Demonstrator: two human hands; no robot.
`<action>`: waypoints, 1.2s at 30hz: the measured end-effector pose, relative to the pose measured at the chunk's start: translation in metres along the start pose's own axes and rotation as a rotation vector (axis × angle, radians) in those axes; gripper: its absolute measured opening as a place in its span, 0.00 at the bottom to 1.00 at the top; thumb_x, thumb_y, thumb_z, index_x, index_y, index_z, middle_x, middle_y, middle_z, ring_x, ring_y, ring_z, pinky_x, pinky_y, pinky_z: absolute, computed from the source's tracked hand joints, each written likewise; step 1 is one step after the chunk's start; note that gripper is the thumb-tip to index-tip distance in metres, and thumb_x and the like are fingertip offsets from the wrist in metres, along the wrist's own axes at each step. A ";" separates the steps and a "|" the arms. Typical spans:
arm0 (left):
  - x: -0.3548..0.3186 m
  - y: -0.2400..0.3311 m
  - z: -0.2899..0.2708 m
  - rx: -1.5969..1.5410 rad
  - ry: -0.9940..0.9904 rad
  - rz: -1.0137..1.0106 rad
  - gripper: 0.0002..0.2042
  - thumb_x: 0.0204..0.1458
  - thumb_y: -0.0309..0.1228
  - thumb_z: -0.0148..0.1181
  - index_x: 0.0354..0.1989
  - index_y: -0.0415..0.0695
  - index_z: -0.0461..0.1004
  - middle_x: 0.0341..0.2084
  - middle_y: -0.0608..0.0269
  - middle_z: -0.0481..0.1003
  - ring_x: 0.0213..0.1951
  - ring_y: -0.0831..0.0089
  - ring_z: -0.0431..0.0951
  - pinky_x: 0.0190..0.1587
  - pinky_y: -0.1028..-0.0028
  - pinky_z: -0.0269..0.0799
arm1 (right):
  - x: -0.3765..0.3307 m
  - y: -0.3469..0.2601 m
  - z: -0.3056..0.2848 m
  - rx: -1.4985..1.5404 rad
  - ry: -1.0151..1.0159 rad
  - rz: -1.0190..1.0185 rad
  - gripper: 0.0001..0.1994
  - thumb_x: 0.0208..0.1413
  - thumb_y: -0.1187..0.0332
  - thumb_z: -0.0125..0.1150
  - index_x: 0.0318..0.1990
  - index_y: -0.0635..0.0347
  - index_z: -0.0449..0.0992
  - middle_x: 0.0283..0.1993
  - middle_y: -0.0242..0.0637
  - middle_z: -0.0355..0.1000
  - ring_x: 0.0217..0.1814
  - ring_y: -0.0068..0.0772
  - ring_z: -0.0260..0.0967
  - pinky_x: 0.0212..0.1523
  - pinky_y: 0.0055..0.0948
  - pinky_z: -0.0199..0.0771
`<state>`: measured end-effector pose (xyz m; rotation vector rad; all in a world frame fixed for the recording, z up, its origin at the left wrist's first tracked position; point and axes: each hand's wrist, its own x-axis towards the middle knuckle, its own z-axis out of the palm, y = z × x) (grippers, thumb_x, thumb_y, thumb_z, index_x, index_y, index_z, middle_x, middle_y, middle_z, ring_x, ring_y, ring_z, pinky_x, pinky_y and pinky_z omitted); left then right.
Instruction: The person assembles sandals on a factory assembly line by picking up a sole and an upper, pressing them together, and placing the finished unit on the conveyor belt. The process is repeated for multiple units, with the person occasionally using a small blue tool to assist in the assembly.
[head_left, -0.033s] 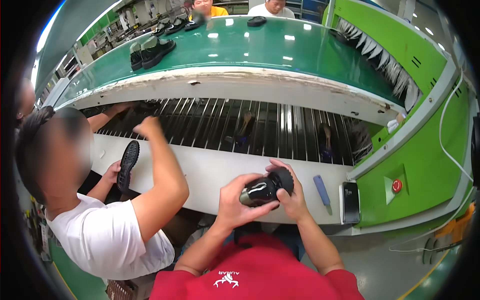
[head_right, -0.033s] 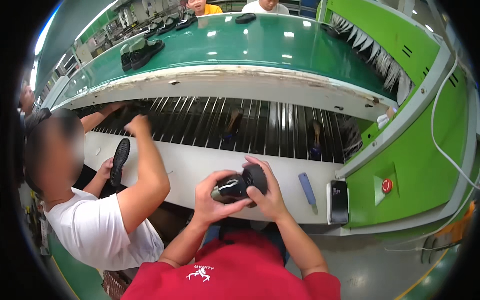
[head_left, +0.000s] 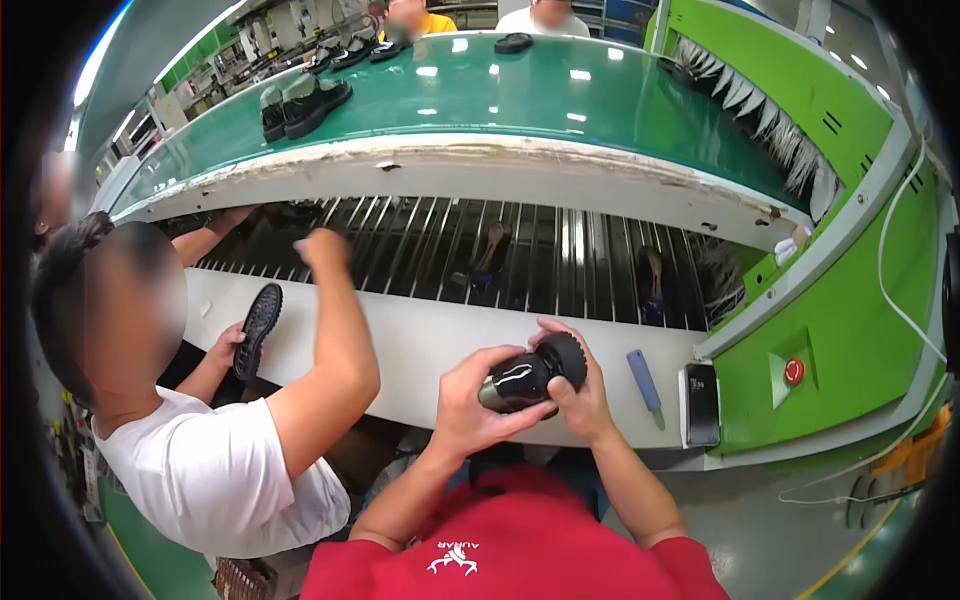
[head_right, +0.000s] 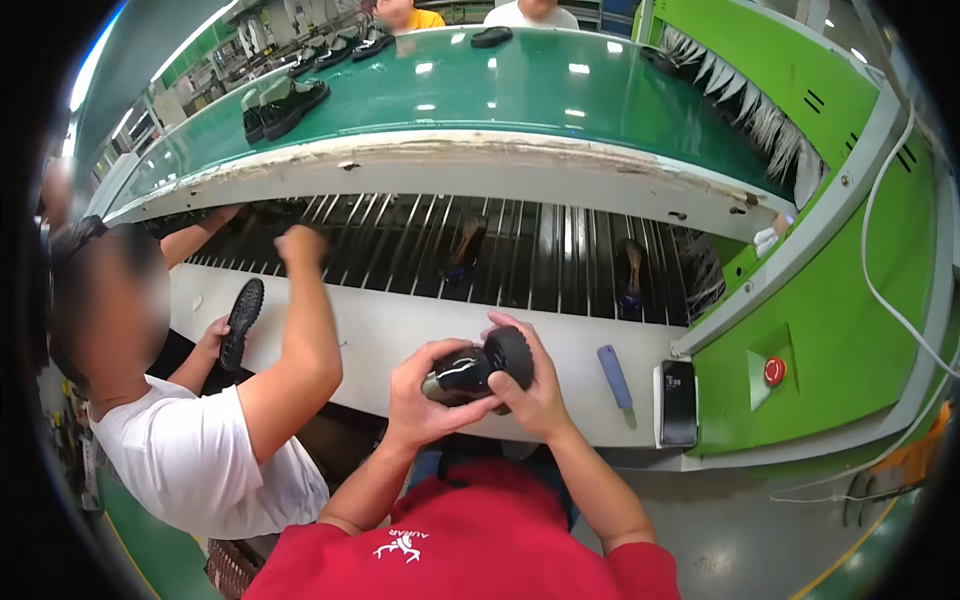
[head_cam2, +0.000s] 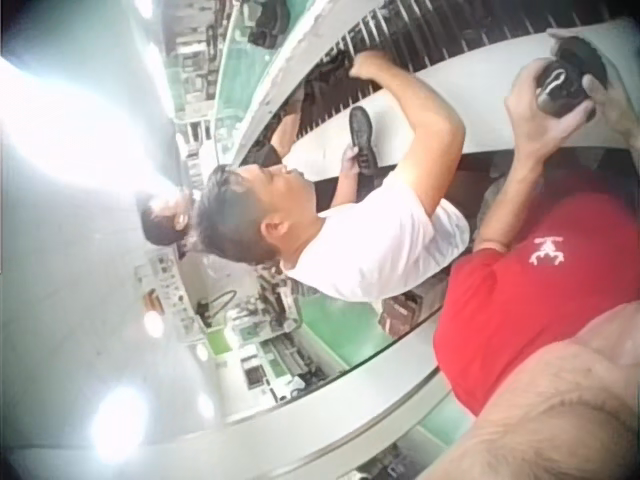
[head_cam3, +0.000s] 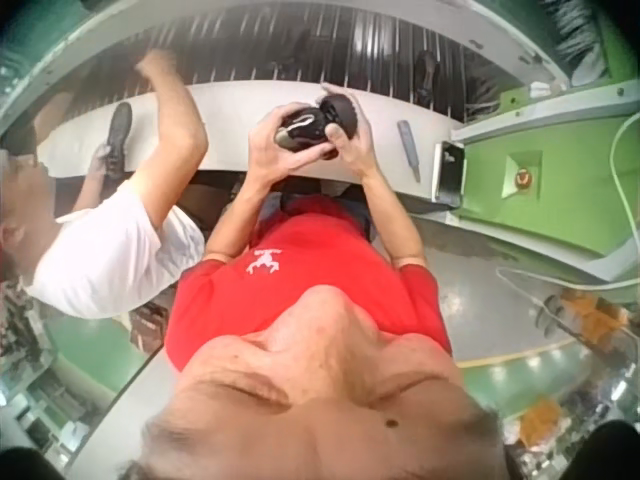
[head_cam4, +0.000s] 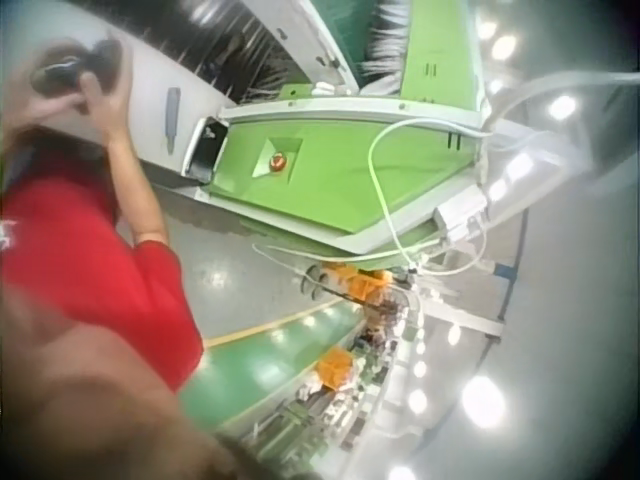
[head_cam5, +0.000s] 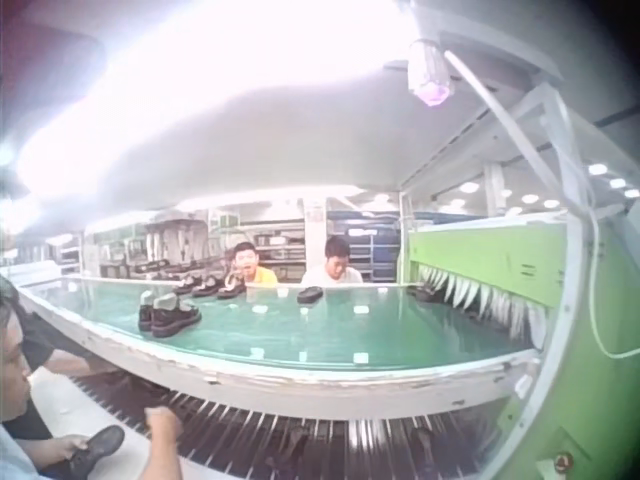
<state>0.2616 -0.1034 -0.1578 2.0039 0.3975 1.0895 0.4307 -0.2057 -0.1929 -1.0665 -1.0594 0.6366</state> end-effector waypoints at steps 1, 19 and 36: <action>-0.001 -0.001 0.000 0.016 0.006 0.028 0.33 0.41 0.36 0.91 0.55 0.37 0.82 0.45 0.52 0.87 0.46 0.61 0.91 0.52 0.65 0.86 | -0.001 0.000 0.004 0.024 0.014 -0.004 0.44 0.64 0.40 0.75 0.76 0.64 0.68 0.59 0.40 0.76 0.62 0.33 0.75 0.67 0.34 0.73; 0.003 -0.005 0.009 -0.086 -0.108 0.123 0.33 0.38 0.33 0.91 0.54 0.37 0.81 0.46 0.53 0.86 0.47 0.62 0.89 0.53 0.66 0.85 | -0.016 0.003 0.004 -0.217 0.158 -0.208 0.50 0.68 0.20 0.48 0.61 0.71 0.74 0.51 0.44 0.71 0.52 0.36 0.75 0.55 0.36 0.76; 0.011 -0.010 0.011 -0.084 -0.007 0.024 0.31 0.38 0.32 0.89 0.52 0.38 0.81 0.43 0.54 0.85 0.43 0.63 0.88 0.50 0.67 0.85 | 0.113 -0.149 -0.009 0.289 -0.338 -0.520 0.67 0.54 0.74 0.72 0.89 0.31 0.24 0.44 0.37 0.70 0.40 0.31 0.71 0.43 0.34 0.77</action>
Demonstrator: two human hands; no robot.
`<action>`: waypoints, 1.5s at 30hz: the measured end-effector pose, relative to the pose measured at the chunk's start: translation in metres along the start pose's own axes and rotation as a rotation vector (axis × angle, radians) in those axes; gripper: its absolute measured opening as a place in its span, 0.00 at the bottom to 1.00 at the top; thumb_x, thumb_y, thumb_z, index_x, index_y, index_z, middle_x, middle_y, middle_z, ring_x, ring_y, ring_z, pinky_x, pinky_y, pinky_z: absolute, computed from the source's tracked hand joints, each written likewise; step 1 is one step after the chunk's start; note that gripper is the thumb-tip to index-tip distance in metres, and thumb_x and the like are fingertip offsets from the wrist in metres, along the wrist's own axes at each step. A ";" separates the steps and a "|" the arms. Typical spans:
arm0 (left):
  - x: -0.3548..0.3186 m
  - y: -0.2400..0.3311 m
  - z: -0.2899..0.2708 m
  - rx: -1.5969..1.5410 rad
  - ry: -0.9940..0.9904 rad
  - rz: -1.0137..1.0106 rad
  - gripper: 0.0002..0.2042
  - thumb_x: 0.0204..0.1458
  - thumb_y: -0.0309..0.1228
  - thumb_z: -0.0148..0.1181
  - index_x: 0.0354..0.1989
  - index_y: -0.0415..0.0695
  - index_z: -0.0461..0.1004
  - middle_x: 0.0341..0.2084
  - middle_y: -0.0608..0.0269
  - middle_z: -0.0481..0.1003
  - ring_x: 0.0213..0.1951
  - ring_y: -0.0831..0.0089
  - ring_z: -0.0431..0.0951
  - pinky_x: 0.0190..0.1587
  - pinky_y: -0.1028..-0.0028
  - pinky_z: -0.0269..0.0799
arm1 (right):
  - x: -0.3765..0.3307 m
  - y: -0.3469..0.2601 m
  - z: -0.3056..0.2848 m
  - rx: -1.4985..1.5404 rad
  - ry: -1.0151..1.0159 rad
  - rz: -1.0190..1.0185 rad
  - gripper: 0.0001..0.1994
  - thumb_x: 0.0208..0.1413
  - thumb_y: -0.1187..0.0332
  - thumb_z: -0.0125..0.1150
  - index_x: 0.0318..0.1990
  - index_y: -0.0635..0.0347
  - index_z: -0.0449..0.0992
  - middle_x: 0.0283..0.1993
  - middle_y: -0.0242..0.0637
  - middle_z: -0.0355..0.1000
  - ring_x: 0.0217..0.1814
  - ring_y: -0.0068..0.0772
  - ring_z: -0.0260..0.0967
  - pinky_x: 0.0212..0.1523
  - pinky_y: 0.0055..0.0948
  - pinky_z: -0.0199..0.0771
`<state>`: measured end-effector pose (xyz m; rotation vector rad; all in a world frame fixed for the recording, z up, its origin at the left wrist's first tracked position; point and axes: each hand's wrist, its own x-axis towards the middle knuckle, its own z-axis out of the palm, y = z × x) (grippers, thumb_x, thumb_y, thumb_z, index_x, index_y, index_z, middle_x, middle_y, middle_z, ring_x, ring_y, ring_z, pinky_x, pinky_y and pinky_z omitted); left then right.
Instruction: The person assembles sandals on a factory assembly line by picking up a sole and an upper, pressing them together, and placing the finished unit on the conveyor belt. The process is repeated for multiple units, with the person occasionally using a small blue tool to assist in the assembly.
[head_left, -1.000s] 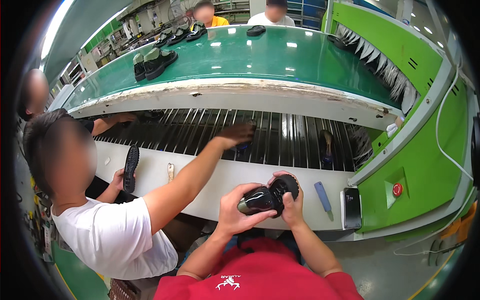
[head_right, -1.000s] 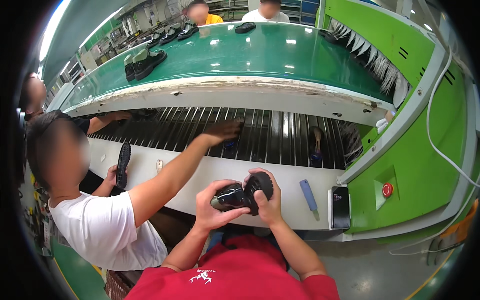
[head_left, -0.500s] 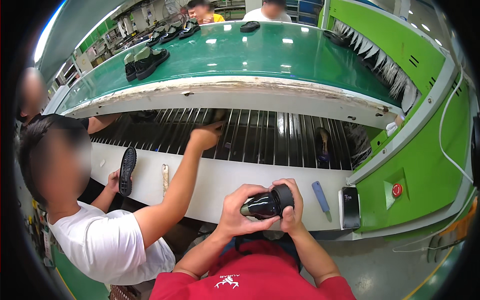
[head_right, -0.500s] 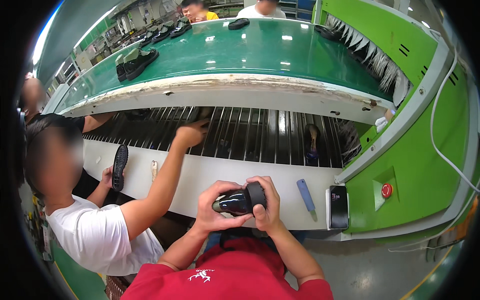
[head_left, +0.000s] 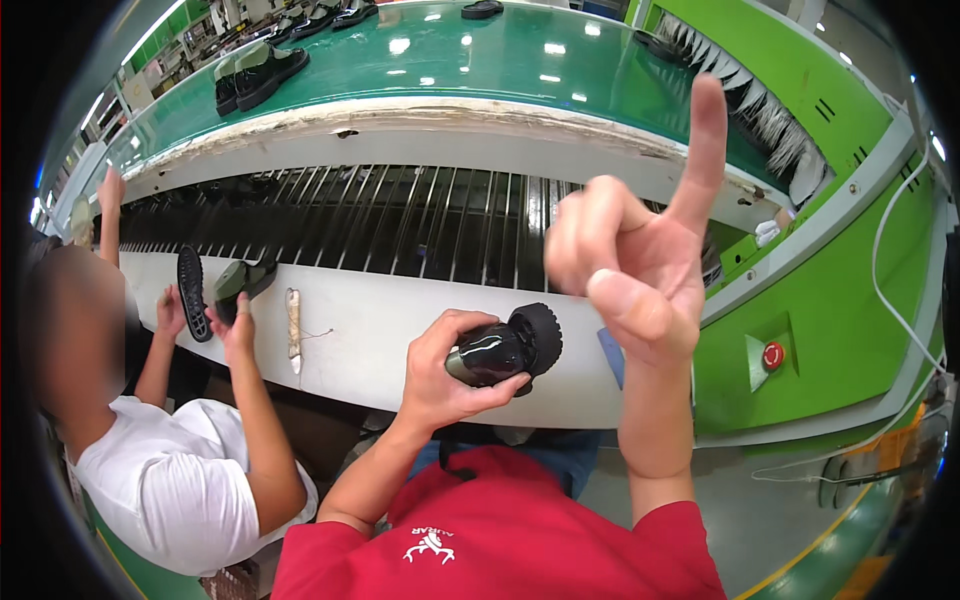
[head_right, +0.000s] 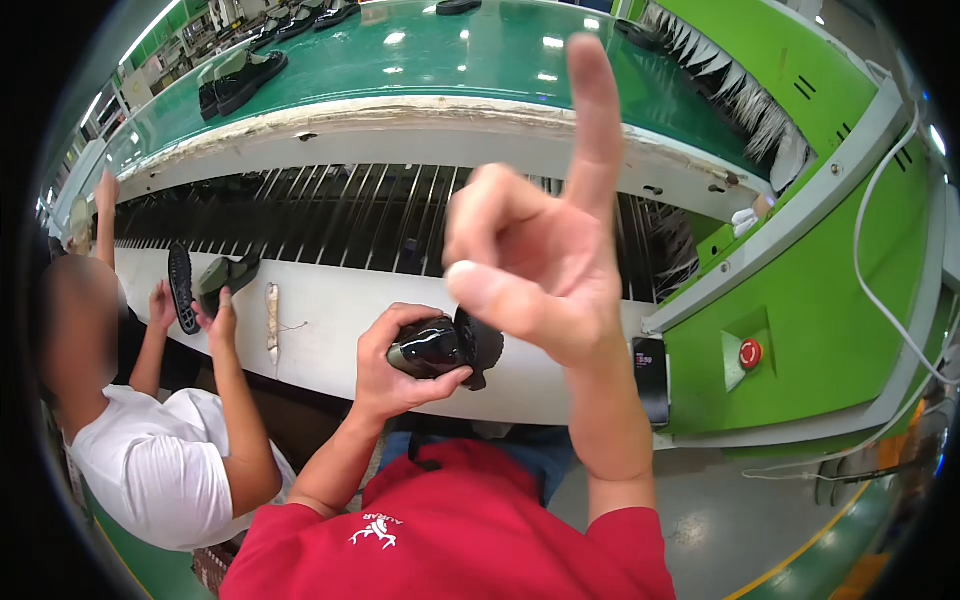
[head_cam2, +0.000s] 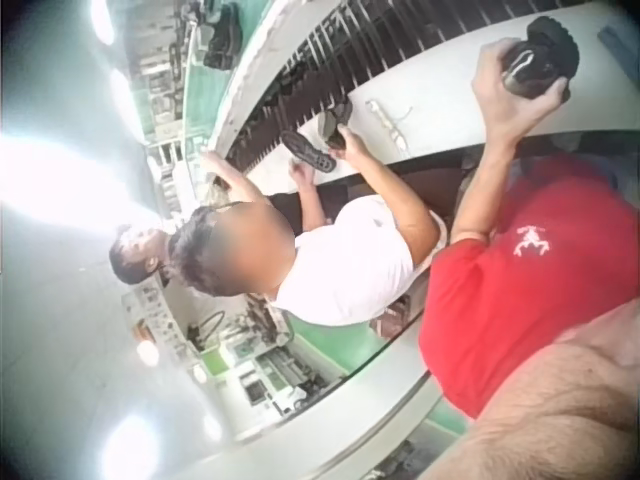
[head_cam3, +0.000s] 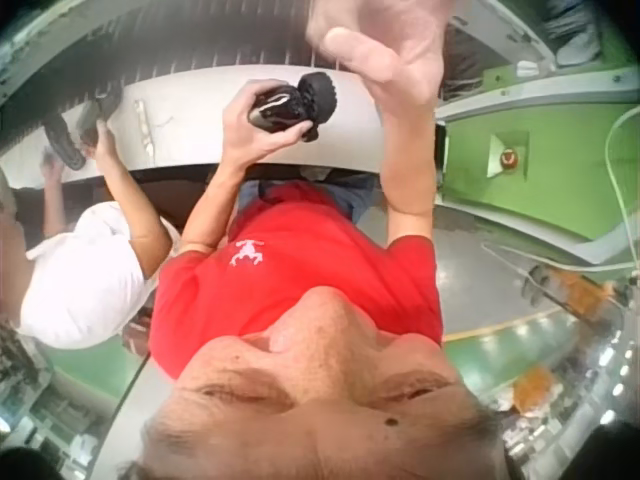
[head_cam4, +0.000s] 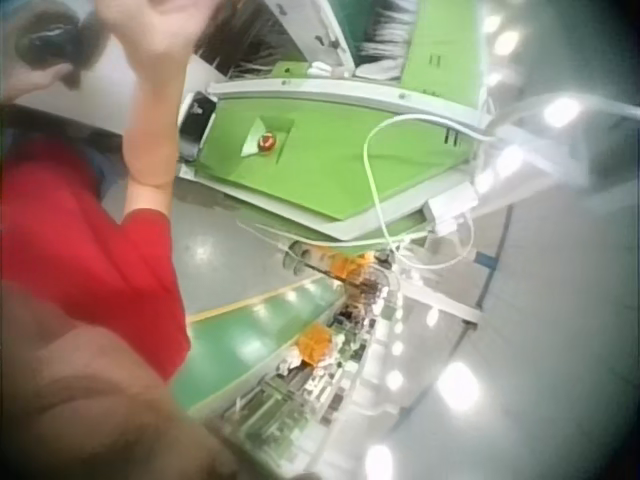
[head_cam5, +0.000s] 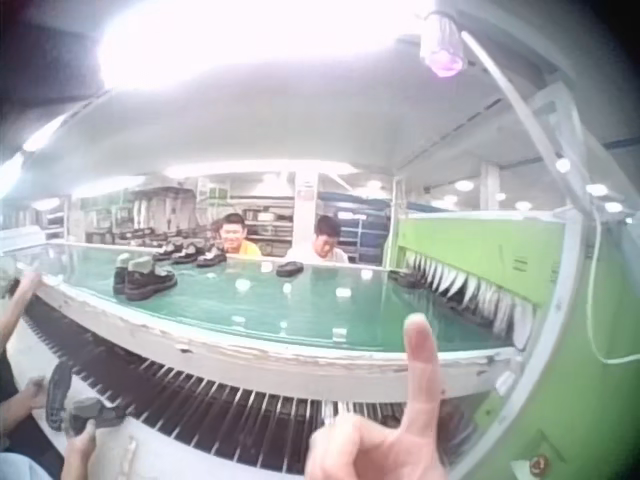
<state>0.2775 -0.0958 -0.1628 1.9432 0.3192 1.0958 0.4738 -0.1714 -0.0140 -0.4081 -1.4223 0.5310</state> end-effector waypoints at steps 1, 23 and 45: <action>0.003 -0.002 0.000 0.012 0.003 0.029 0.31 0.38 0.34 0.89 0.52 0.39 0.81 0.42 0.53 0.85 0.42 0.62 0.89 0.48 0.66 0.85 | 0.010 -0.004 0.010 0.012 -0.028 0.018 0.68 0.54 0.78 0.67 0.89 0.26 0.20 0.35 0.32 0.69 0.33 0.26 0.67 0.37 0.30 0.75; 0.097 0.029 -0.038 0.013 0.209 0.054 0.64 0.39 0.30 0.88 0.85 0.41 0.50 0.39 0.58 0.81 0.43 0.72 0.85 0.50 0.72 0.82 | 0.005 -0.022 0.005 -0.118 0.268 0.178 0.70 0.54 0.74 0.79 0.89 0.33 0.23 0.55 0.49 0.75 0.35 0.32 0.76 0.39 0.34 0.80; 0.033 -0.027 -0.014 0.050 0.034 -0.045 0.57 0.37 0.37 0.90 0.79 0.43 0.61 0.41 0.56 0.86 0.43 0.64 0.90 0.51 0.67 0.84 | 0.089 -0.020 0.012 -0.974 -0.507 0.206 0.24 0.47 0.72 0.83 0.54 0.57 0.83 0.56 0.44 0.78 0.57 0.47 0.79 0.53 0.44 0.82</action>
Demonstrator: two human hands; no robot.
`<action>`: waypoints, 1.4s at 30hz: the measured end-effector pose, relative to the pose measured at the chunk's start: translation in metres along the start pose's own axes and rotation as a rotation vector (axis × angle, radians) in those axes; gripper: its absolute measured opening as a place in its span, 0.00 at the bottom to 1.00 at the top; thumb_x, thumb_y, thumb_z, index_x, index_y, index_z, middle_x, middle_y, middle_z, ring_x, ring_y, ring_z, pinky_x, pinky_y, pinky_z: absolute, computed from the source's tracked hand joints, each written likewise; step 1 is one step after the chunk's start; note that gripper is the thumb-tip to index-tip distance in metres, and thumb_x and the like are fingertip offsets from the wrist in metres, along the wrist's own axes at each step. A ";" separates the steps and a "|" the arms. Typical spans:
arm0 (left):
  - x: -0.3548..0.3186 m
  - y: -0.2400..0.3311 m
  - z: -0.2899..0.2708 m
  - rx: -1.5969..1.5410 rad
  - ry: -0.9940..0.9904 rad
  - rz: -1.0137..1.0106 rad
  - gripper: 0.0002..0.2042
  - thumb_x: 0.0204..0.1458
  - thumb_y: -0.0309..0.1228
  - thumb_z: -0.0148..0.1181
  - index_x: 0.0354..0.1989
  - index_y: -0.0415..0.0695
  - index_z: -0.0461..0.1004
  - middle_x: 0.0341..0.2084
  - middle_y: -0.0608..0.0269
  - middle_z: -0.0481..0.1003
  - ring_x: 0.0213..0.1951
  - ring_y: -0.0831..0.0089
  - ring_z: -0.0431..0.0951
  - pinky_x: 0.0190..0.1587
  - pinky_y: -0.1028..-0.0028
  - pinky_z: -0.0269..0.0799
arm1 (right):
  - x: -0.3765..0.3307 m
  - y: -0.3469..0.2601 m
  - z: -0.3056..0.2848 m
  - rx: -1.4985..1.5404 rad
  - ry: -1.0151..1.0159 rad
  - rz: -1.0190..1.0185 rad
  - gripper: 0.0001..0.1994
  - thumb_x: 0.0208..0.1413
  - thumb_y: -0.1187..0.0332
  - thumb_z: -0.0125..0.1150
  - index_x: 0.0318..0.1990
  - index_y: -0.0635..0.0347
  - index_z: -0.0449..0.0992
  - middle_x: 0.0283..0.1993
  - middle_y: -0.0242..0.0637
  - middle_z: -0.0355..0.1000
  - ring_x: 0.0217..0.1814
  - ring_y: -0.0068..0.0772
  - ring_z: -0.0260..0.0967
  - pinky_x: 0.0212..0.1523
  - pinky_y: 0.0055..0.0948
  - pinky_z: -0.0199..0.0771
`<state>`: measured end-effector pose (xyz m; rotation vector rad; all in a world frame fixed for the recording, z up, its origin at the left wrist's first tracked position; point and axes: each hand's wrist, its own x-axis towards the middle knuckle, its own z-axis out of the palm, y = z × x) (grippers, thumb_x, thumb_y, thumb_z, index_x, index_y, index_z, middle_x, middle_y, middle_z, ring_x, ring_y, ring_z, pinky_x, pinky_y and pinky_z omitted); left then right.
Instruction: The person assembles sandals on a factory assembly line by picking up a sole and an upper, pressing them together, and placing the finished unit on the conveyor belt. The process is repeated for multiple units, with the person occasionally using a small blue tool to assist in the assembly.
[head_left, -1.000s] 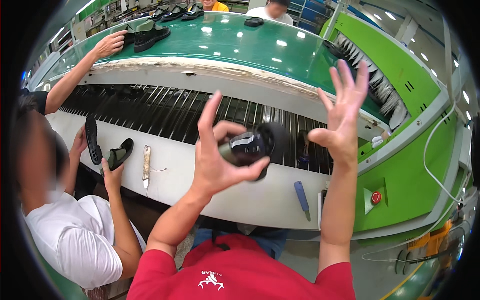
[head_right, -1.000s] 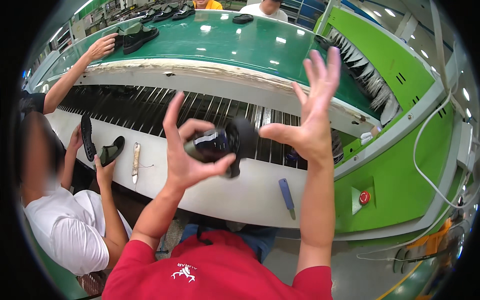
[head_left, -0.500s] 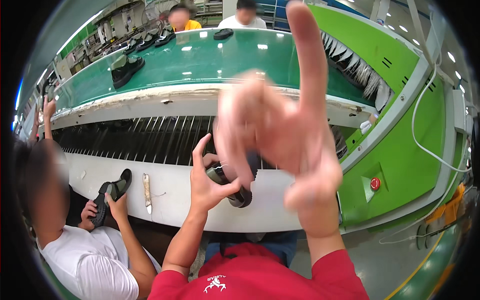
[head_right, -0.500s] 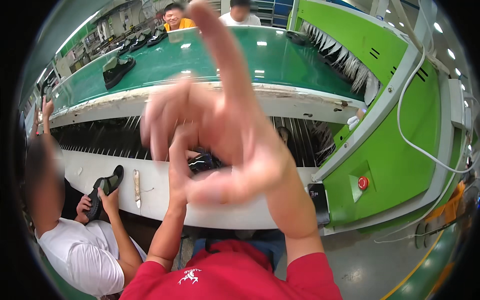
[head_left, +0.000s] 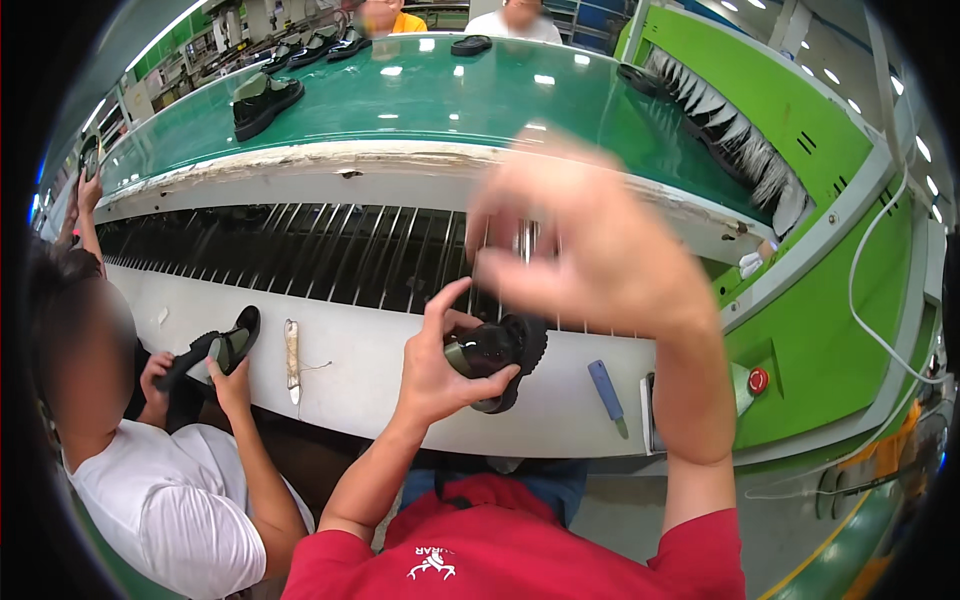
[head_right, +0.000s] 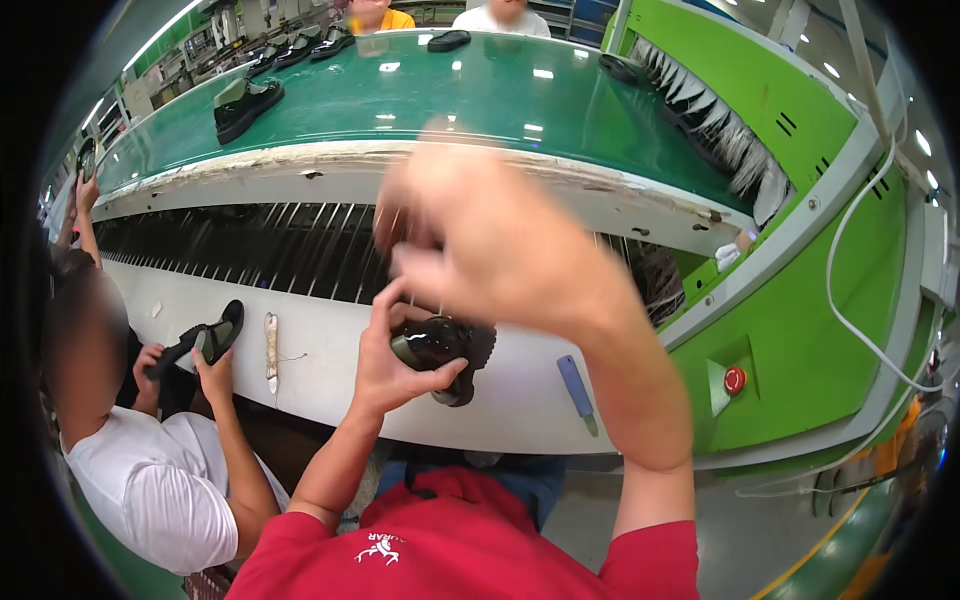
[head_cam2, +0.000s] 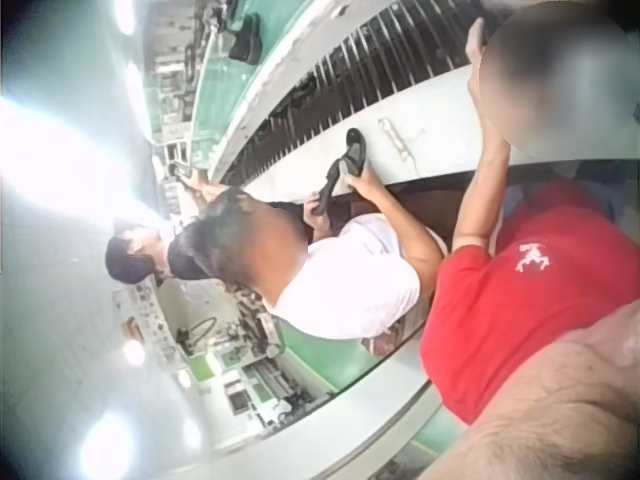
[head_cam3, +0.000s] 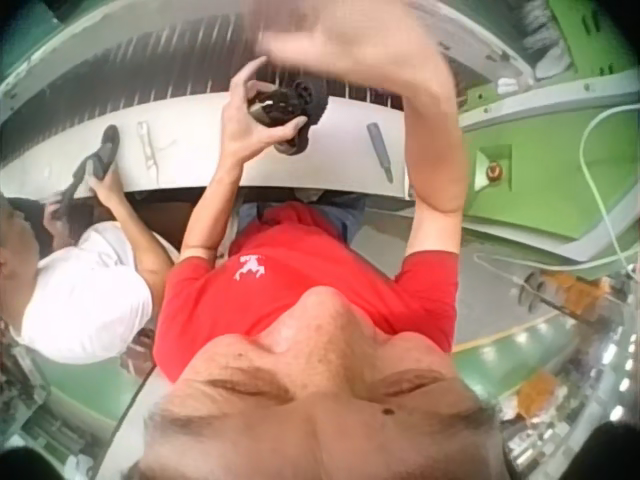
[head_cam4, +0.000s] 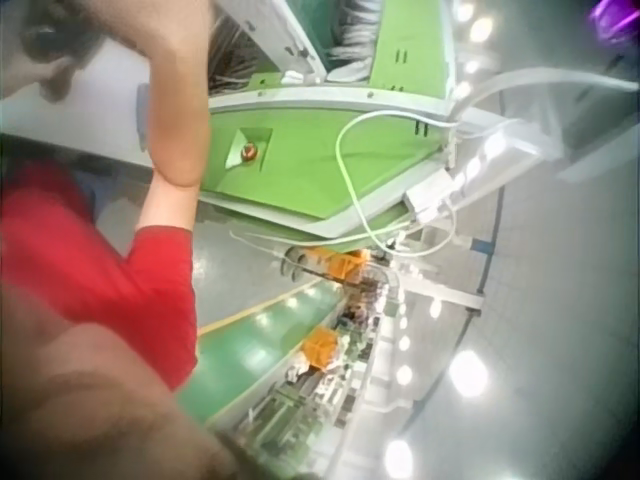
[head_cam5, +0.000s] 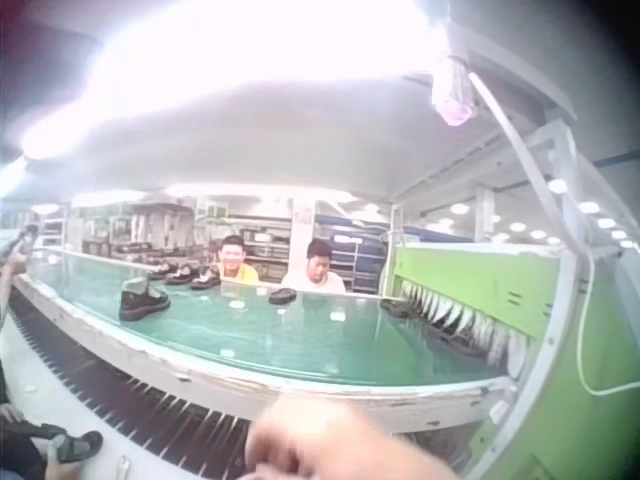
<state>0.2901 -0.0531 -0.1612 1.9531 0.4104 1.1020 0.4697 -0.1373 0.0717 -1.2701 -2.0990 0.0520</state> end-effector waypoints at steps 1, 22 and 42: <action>0.000 0.002 -0.001 -0.008 0.012 -0.029 0.56 0.37 0.37 0.90 0.78 0.44 0.62 0.41 0.56 0.86 0.43 0.63 0.90 0.50 0.66 0.84 | -0.013 -0.001 0.011 0.372 -0.326 0.019 0.15 0.50 0.76 0.80 0.46 0.60 0.84 0.46 0.40 0.81 0.45 0.43 0.82 0.43 0.38 0.85; -0.016 0.020 0.002 0.060 -0.022 0.027 0.52 0.38 0.37 0.90 0.74 0.44 0.66 0.41 0.54 0.86 0.43 0.59 0.91 0.48 0.63 0.87 | 0.017 -0.003 0.020 1.413 0.283 -0.464 0.61 0.48 0.98 0.41 0.90 0.31 0.43 0.94 0.48 0.28 0.94 0.69 0.29 0.19 0.13 0.73; -0.022 0.017 -0.006 0.036 -0.017 0.049 0.39 0.41 0.36 0.90 0.63 0.39 0.77 0.45 0.52 0.86 0.48 0.61 0.89 0.55 0.65 0.85 | -0.057 0.037 0.055 0.428 0.400 0.097 0.49 0.64 0.32 0.70 0.81 0.57 0.66 0.73 0.48 0.72 0.70 0.43 0.75 0.71 0.46 0.74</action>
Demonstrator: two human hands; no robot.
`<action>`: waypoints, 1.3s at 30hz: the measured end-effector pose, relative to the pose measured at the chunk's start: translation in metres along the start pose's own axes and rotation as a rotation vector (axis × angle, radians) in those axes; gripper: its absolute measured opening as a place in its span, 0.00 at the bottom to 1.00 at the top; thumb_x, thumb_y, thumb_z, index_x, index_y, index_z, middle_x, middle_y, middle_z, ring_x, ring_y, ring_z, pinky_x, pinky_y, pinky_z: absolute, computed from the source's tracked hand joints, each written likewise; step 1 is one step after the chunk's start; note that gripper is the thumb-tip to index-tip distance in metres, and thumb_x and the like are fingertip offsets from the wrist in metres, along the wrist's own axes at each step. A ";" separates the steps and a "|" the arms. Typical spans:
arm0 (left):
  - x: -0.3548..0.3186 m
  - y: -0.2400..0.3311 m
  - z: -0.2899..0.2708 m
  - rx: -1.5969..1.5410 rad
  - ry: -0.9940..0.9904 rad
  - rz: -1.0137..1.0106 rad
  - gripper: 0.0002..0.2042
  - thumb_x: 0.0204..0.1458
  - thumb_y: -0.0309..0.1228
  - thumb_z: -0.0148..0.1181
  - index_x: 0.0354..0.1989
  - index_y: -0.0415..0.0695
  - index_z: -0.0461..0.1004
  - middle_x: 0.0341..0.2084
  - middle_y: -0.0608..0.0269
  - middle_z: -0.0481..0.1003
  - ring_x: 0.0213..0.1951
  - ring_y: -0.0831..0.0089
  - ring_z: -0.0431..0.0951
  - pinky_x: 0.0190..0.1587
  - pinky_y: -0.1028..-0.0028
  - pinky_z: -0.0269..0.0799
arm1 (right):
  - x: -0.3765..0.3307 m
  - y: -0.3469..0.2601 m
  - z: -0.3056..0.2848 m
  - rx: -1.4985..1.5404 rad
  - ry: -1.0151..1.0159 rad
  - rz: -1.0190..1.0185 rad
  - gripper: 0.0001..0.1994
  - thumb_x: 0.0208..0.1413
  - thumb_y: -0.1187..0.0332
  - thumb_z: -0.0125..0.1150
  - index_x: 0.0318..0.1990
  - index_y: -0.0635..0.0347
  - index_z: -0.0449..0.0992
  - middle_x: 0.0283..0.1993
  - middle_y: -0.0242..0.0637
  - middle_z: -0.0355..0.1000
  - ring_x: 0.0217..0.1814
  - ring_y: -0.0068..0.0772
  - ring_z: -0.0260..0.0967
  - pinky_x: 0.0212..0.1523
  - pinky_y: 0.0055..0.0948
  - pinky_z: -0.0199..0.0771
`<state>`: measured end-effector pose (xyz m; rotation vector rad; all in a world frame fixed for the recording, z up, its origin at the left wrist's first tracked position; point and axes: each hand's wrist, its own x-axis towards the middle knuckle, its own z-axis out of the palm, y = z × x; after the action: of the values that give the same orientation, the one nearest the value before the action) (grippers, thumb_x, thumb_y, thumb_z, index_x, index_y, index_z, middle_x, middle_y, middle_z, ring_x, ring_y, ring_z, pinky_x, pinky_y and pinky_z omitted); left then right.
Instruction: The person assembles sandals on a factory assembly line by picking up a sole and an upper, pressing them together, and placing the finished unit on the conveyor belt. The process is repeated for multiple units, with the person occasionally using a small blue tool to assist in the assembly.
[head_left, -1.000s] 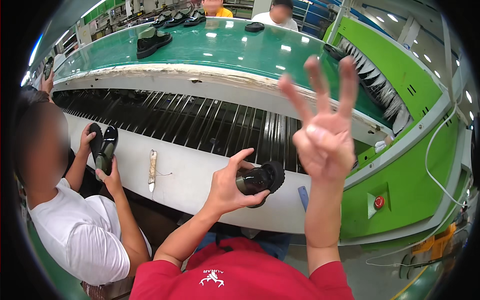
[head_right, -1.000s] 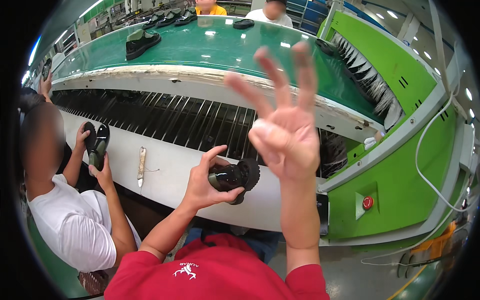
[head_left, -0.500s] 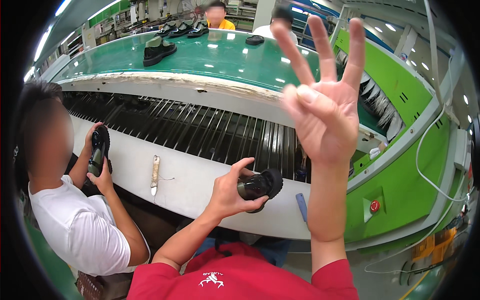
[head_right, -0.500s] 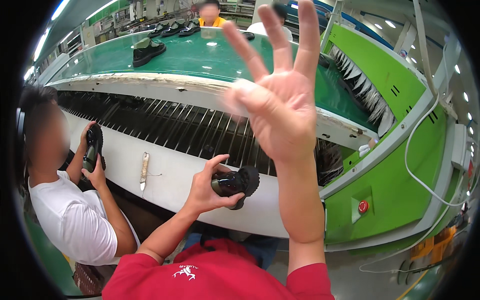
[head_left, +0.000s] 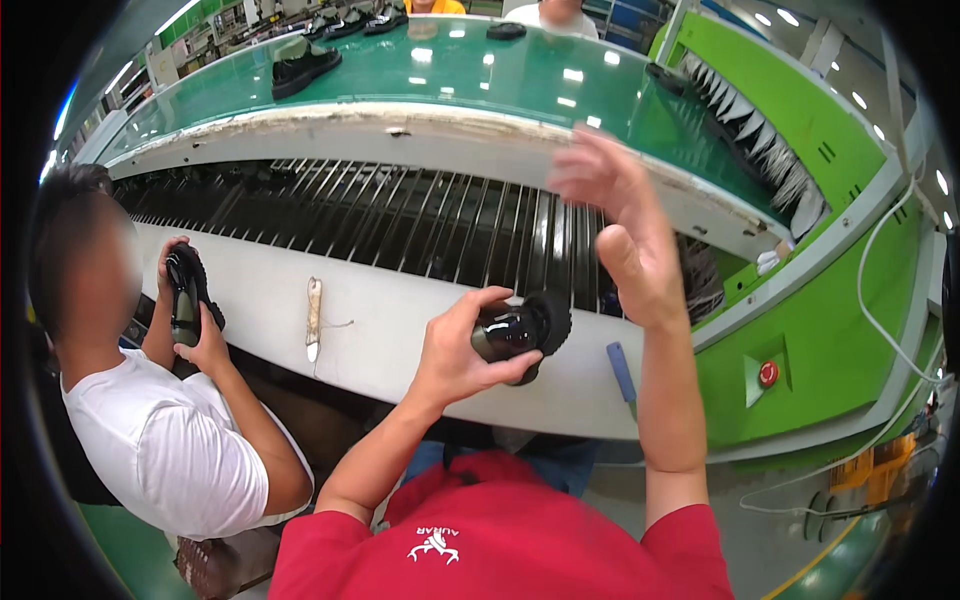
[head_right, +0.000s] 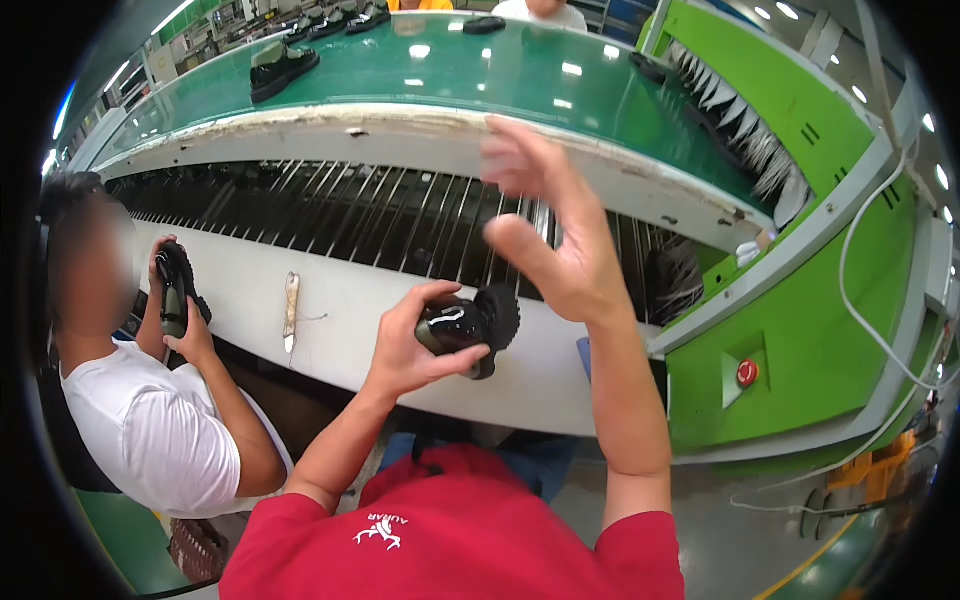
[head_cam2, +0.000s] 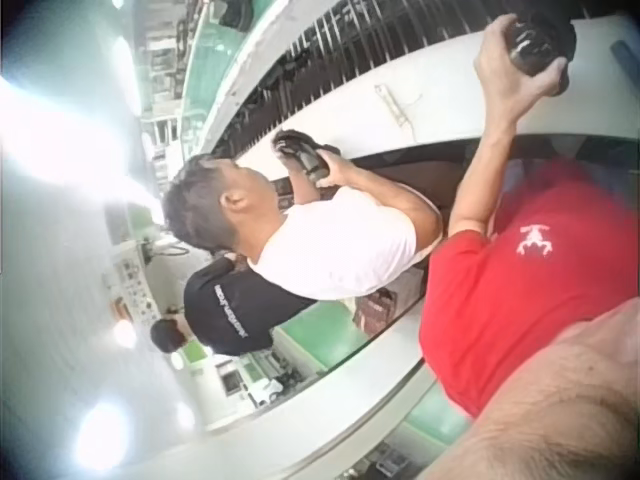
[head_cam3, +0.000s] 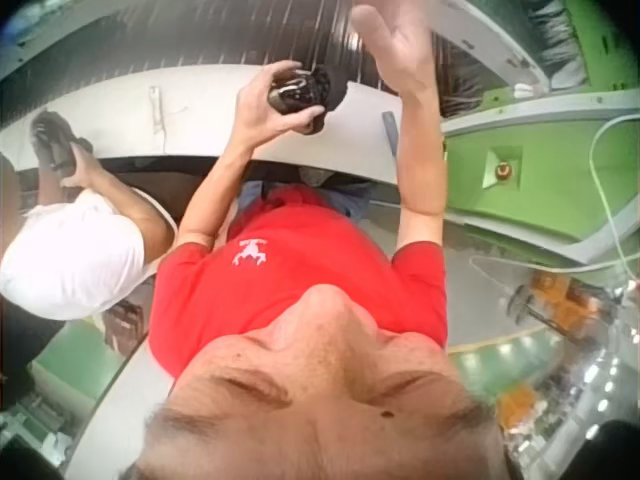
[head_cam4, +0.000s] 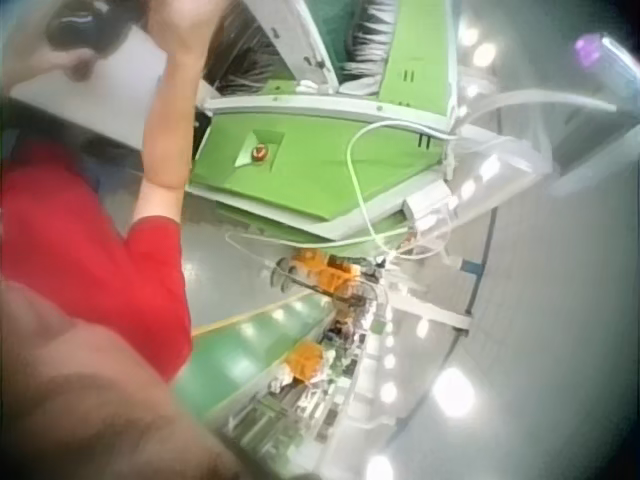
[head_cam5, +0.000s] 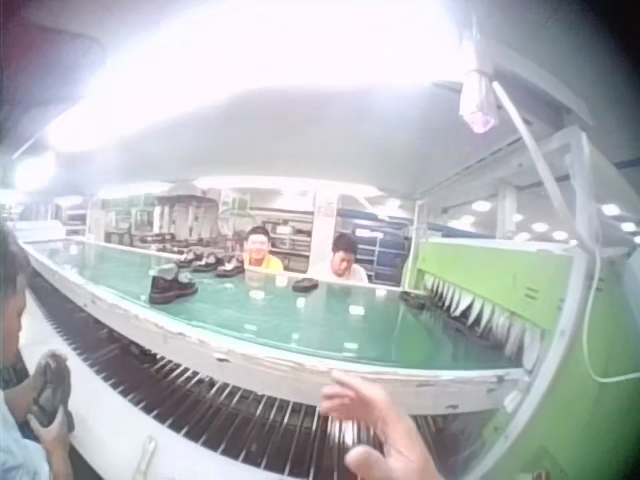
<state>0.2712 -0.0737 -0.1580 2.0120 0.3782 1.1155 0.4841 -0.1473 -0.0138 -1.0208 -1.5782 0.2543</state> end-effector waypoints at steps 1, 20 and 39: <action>-0.001 -0.003 0.000 0.010 -0.003 0.020 0.37 0.41 0.37 0.91 0.60 0.37 0.79 0.46 0.51 0.86 0.49 0.61 0.89 0.55 0.65 0.84 | -0.031 0.020 0.001 0.002 0.015 0.142 0.47 0.70 0.29 0.60 0.80 0.60 0.67 0.71 0.48 0.72 0.68 0.40 0.74 0.70 0.43 0.74; 0.028 0.011 -0.036 0.289 -0.449 -0.133 0.32 0.57 0.45 0.82 0.61 0.33 0.78 0.30 0.47 0.87 0.33 0.54 0.92 0.39 0.65 0.84 | -0.116 0.079 0.095 0.315 0.492 0.353 0.25 0.78 0.57 0.38 0.48 0.69 0.80 0.48 0.43 0.74 0.52 0.36 0.72 0.58 0.35 0.71; 0.049 0.018 -0.031 0.418 -0.569 0.001 0.34 0.55 0.48 0.83 0.59 0.33 0.79 0.29 0.46 0.86 0.30 0.48 0.90 0.34 0.62 0.82 | -0.112 0.083 0.080 0.072 0.362 0.209 0.23 0.78 0.59 0.41 0.46 0.67 0.80 0.44 0.47 0.73 0.44 0.42 0.73 0.49 0.39 0.74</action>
<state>0.2715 -0.0411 -0.1068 2.5810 0.3263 0.4400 0.4446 -0.1493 -0.1699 -1.1072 -1.1308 0.2506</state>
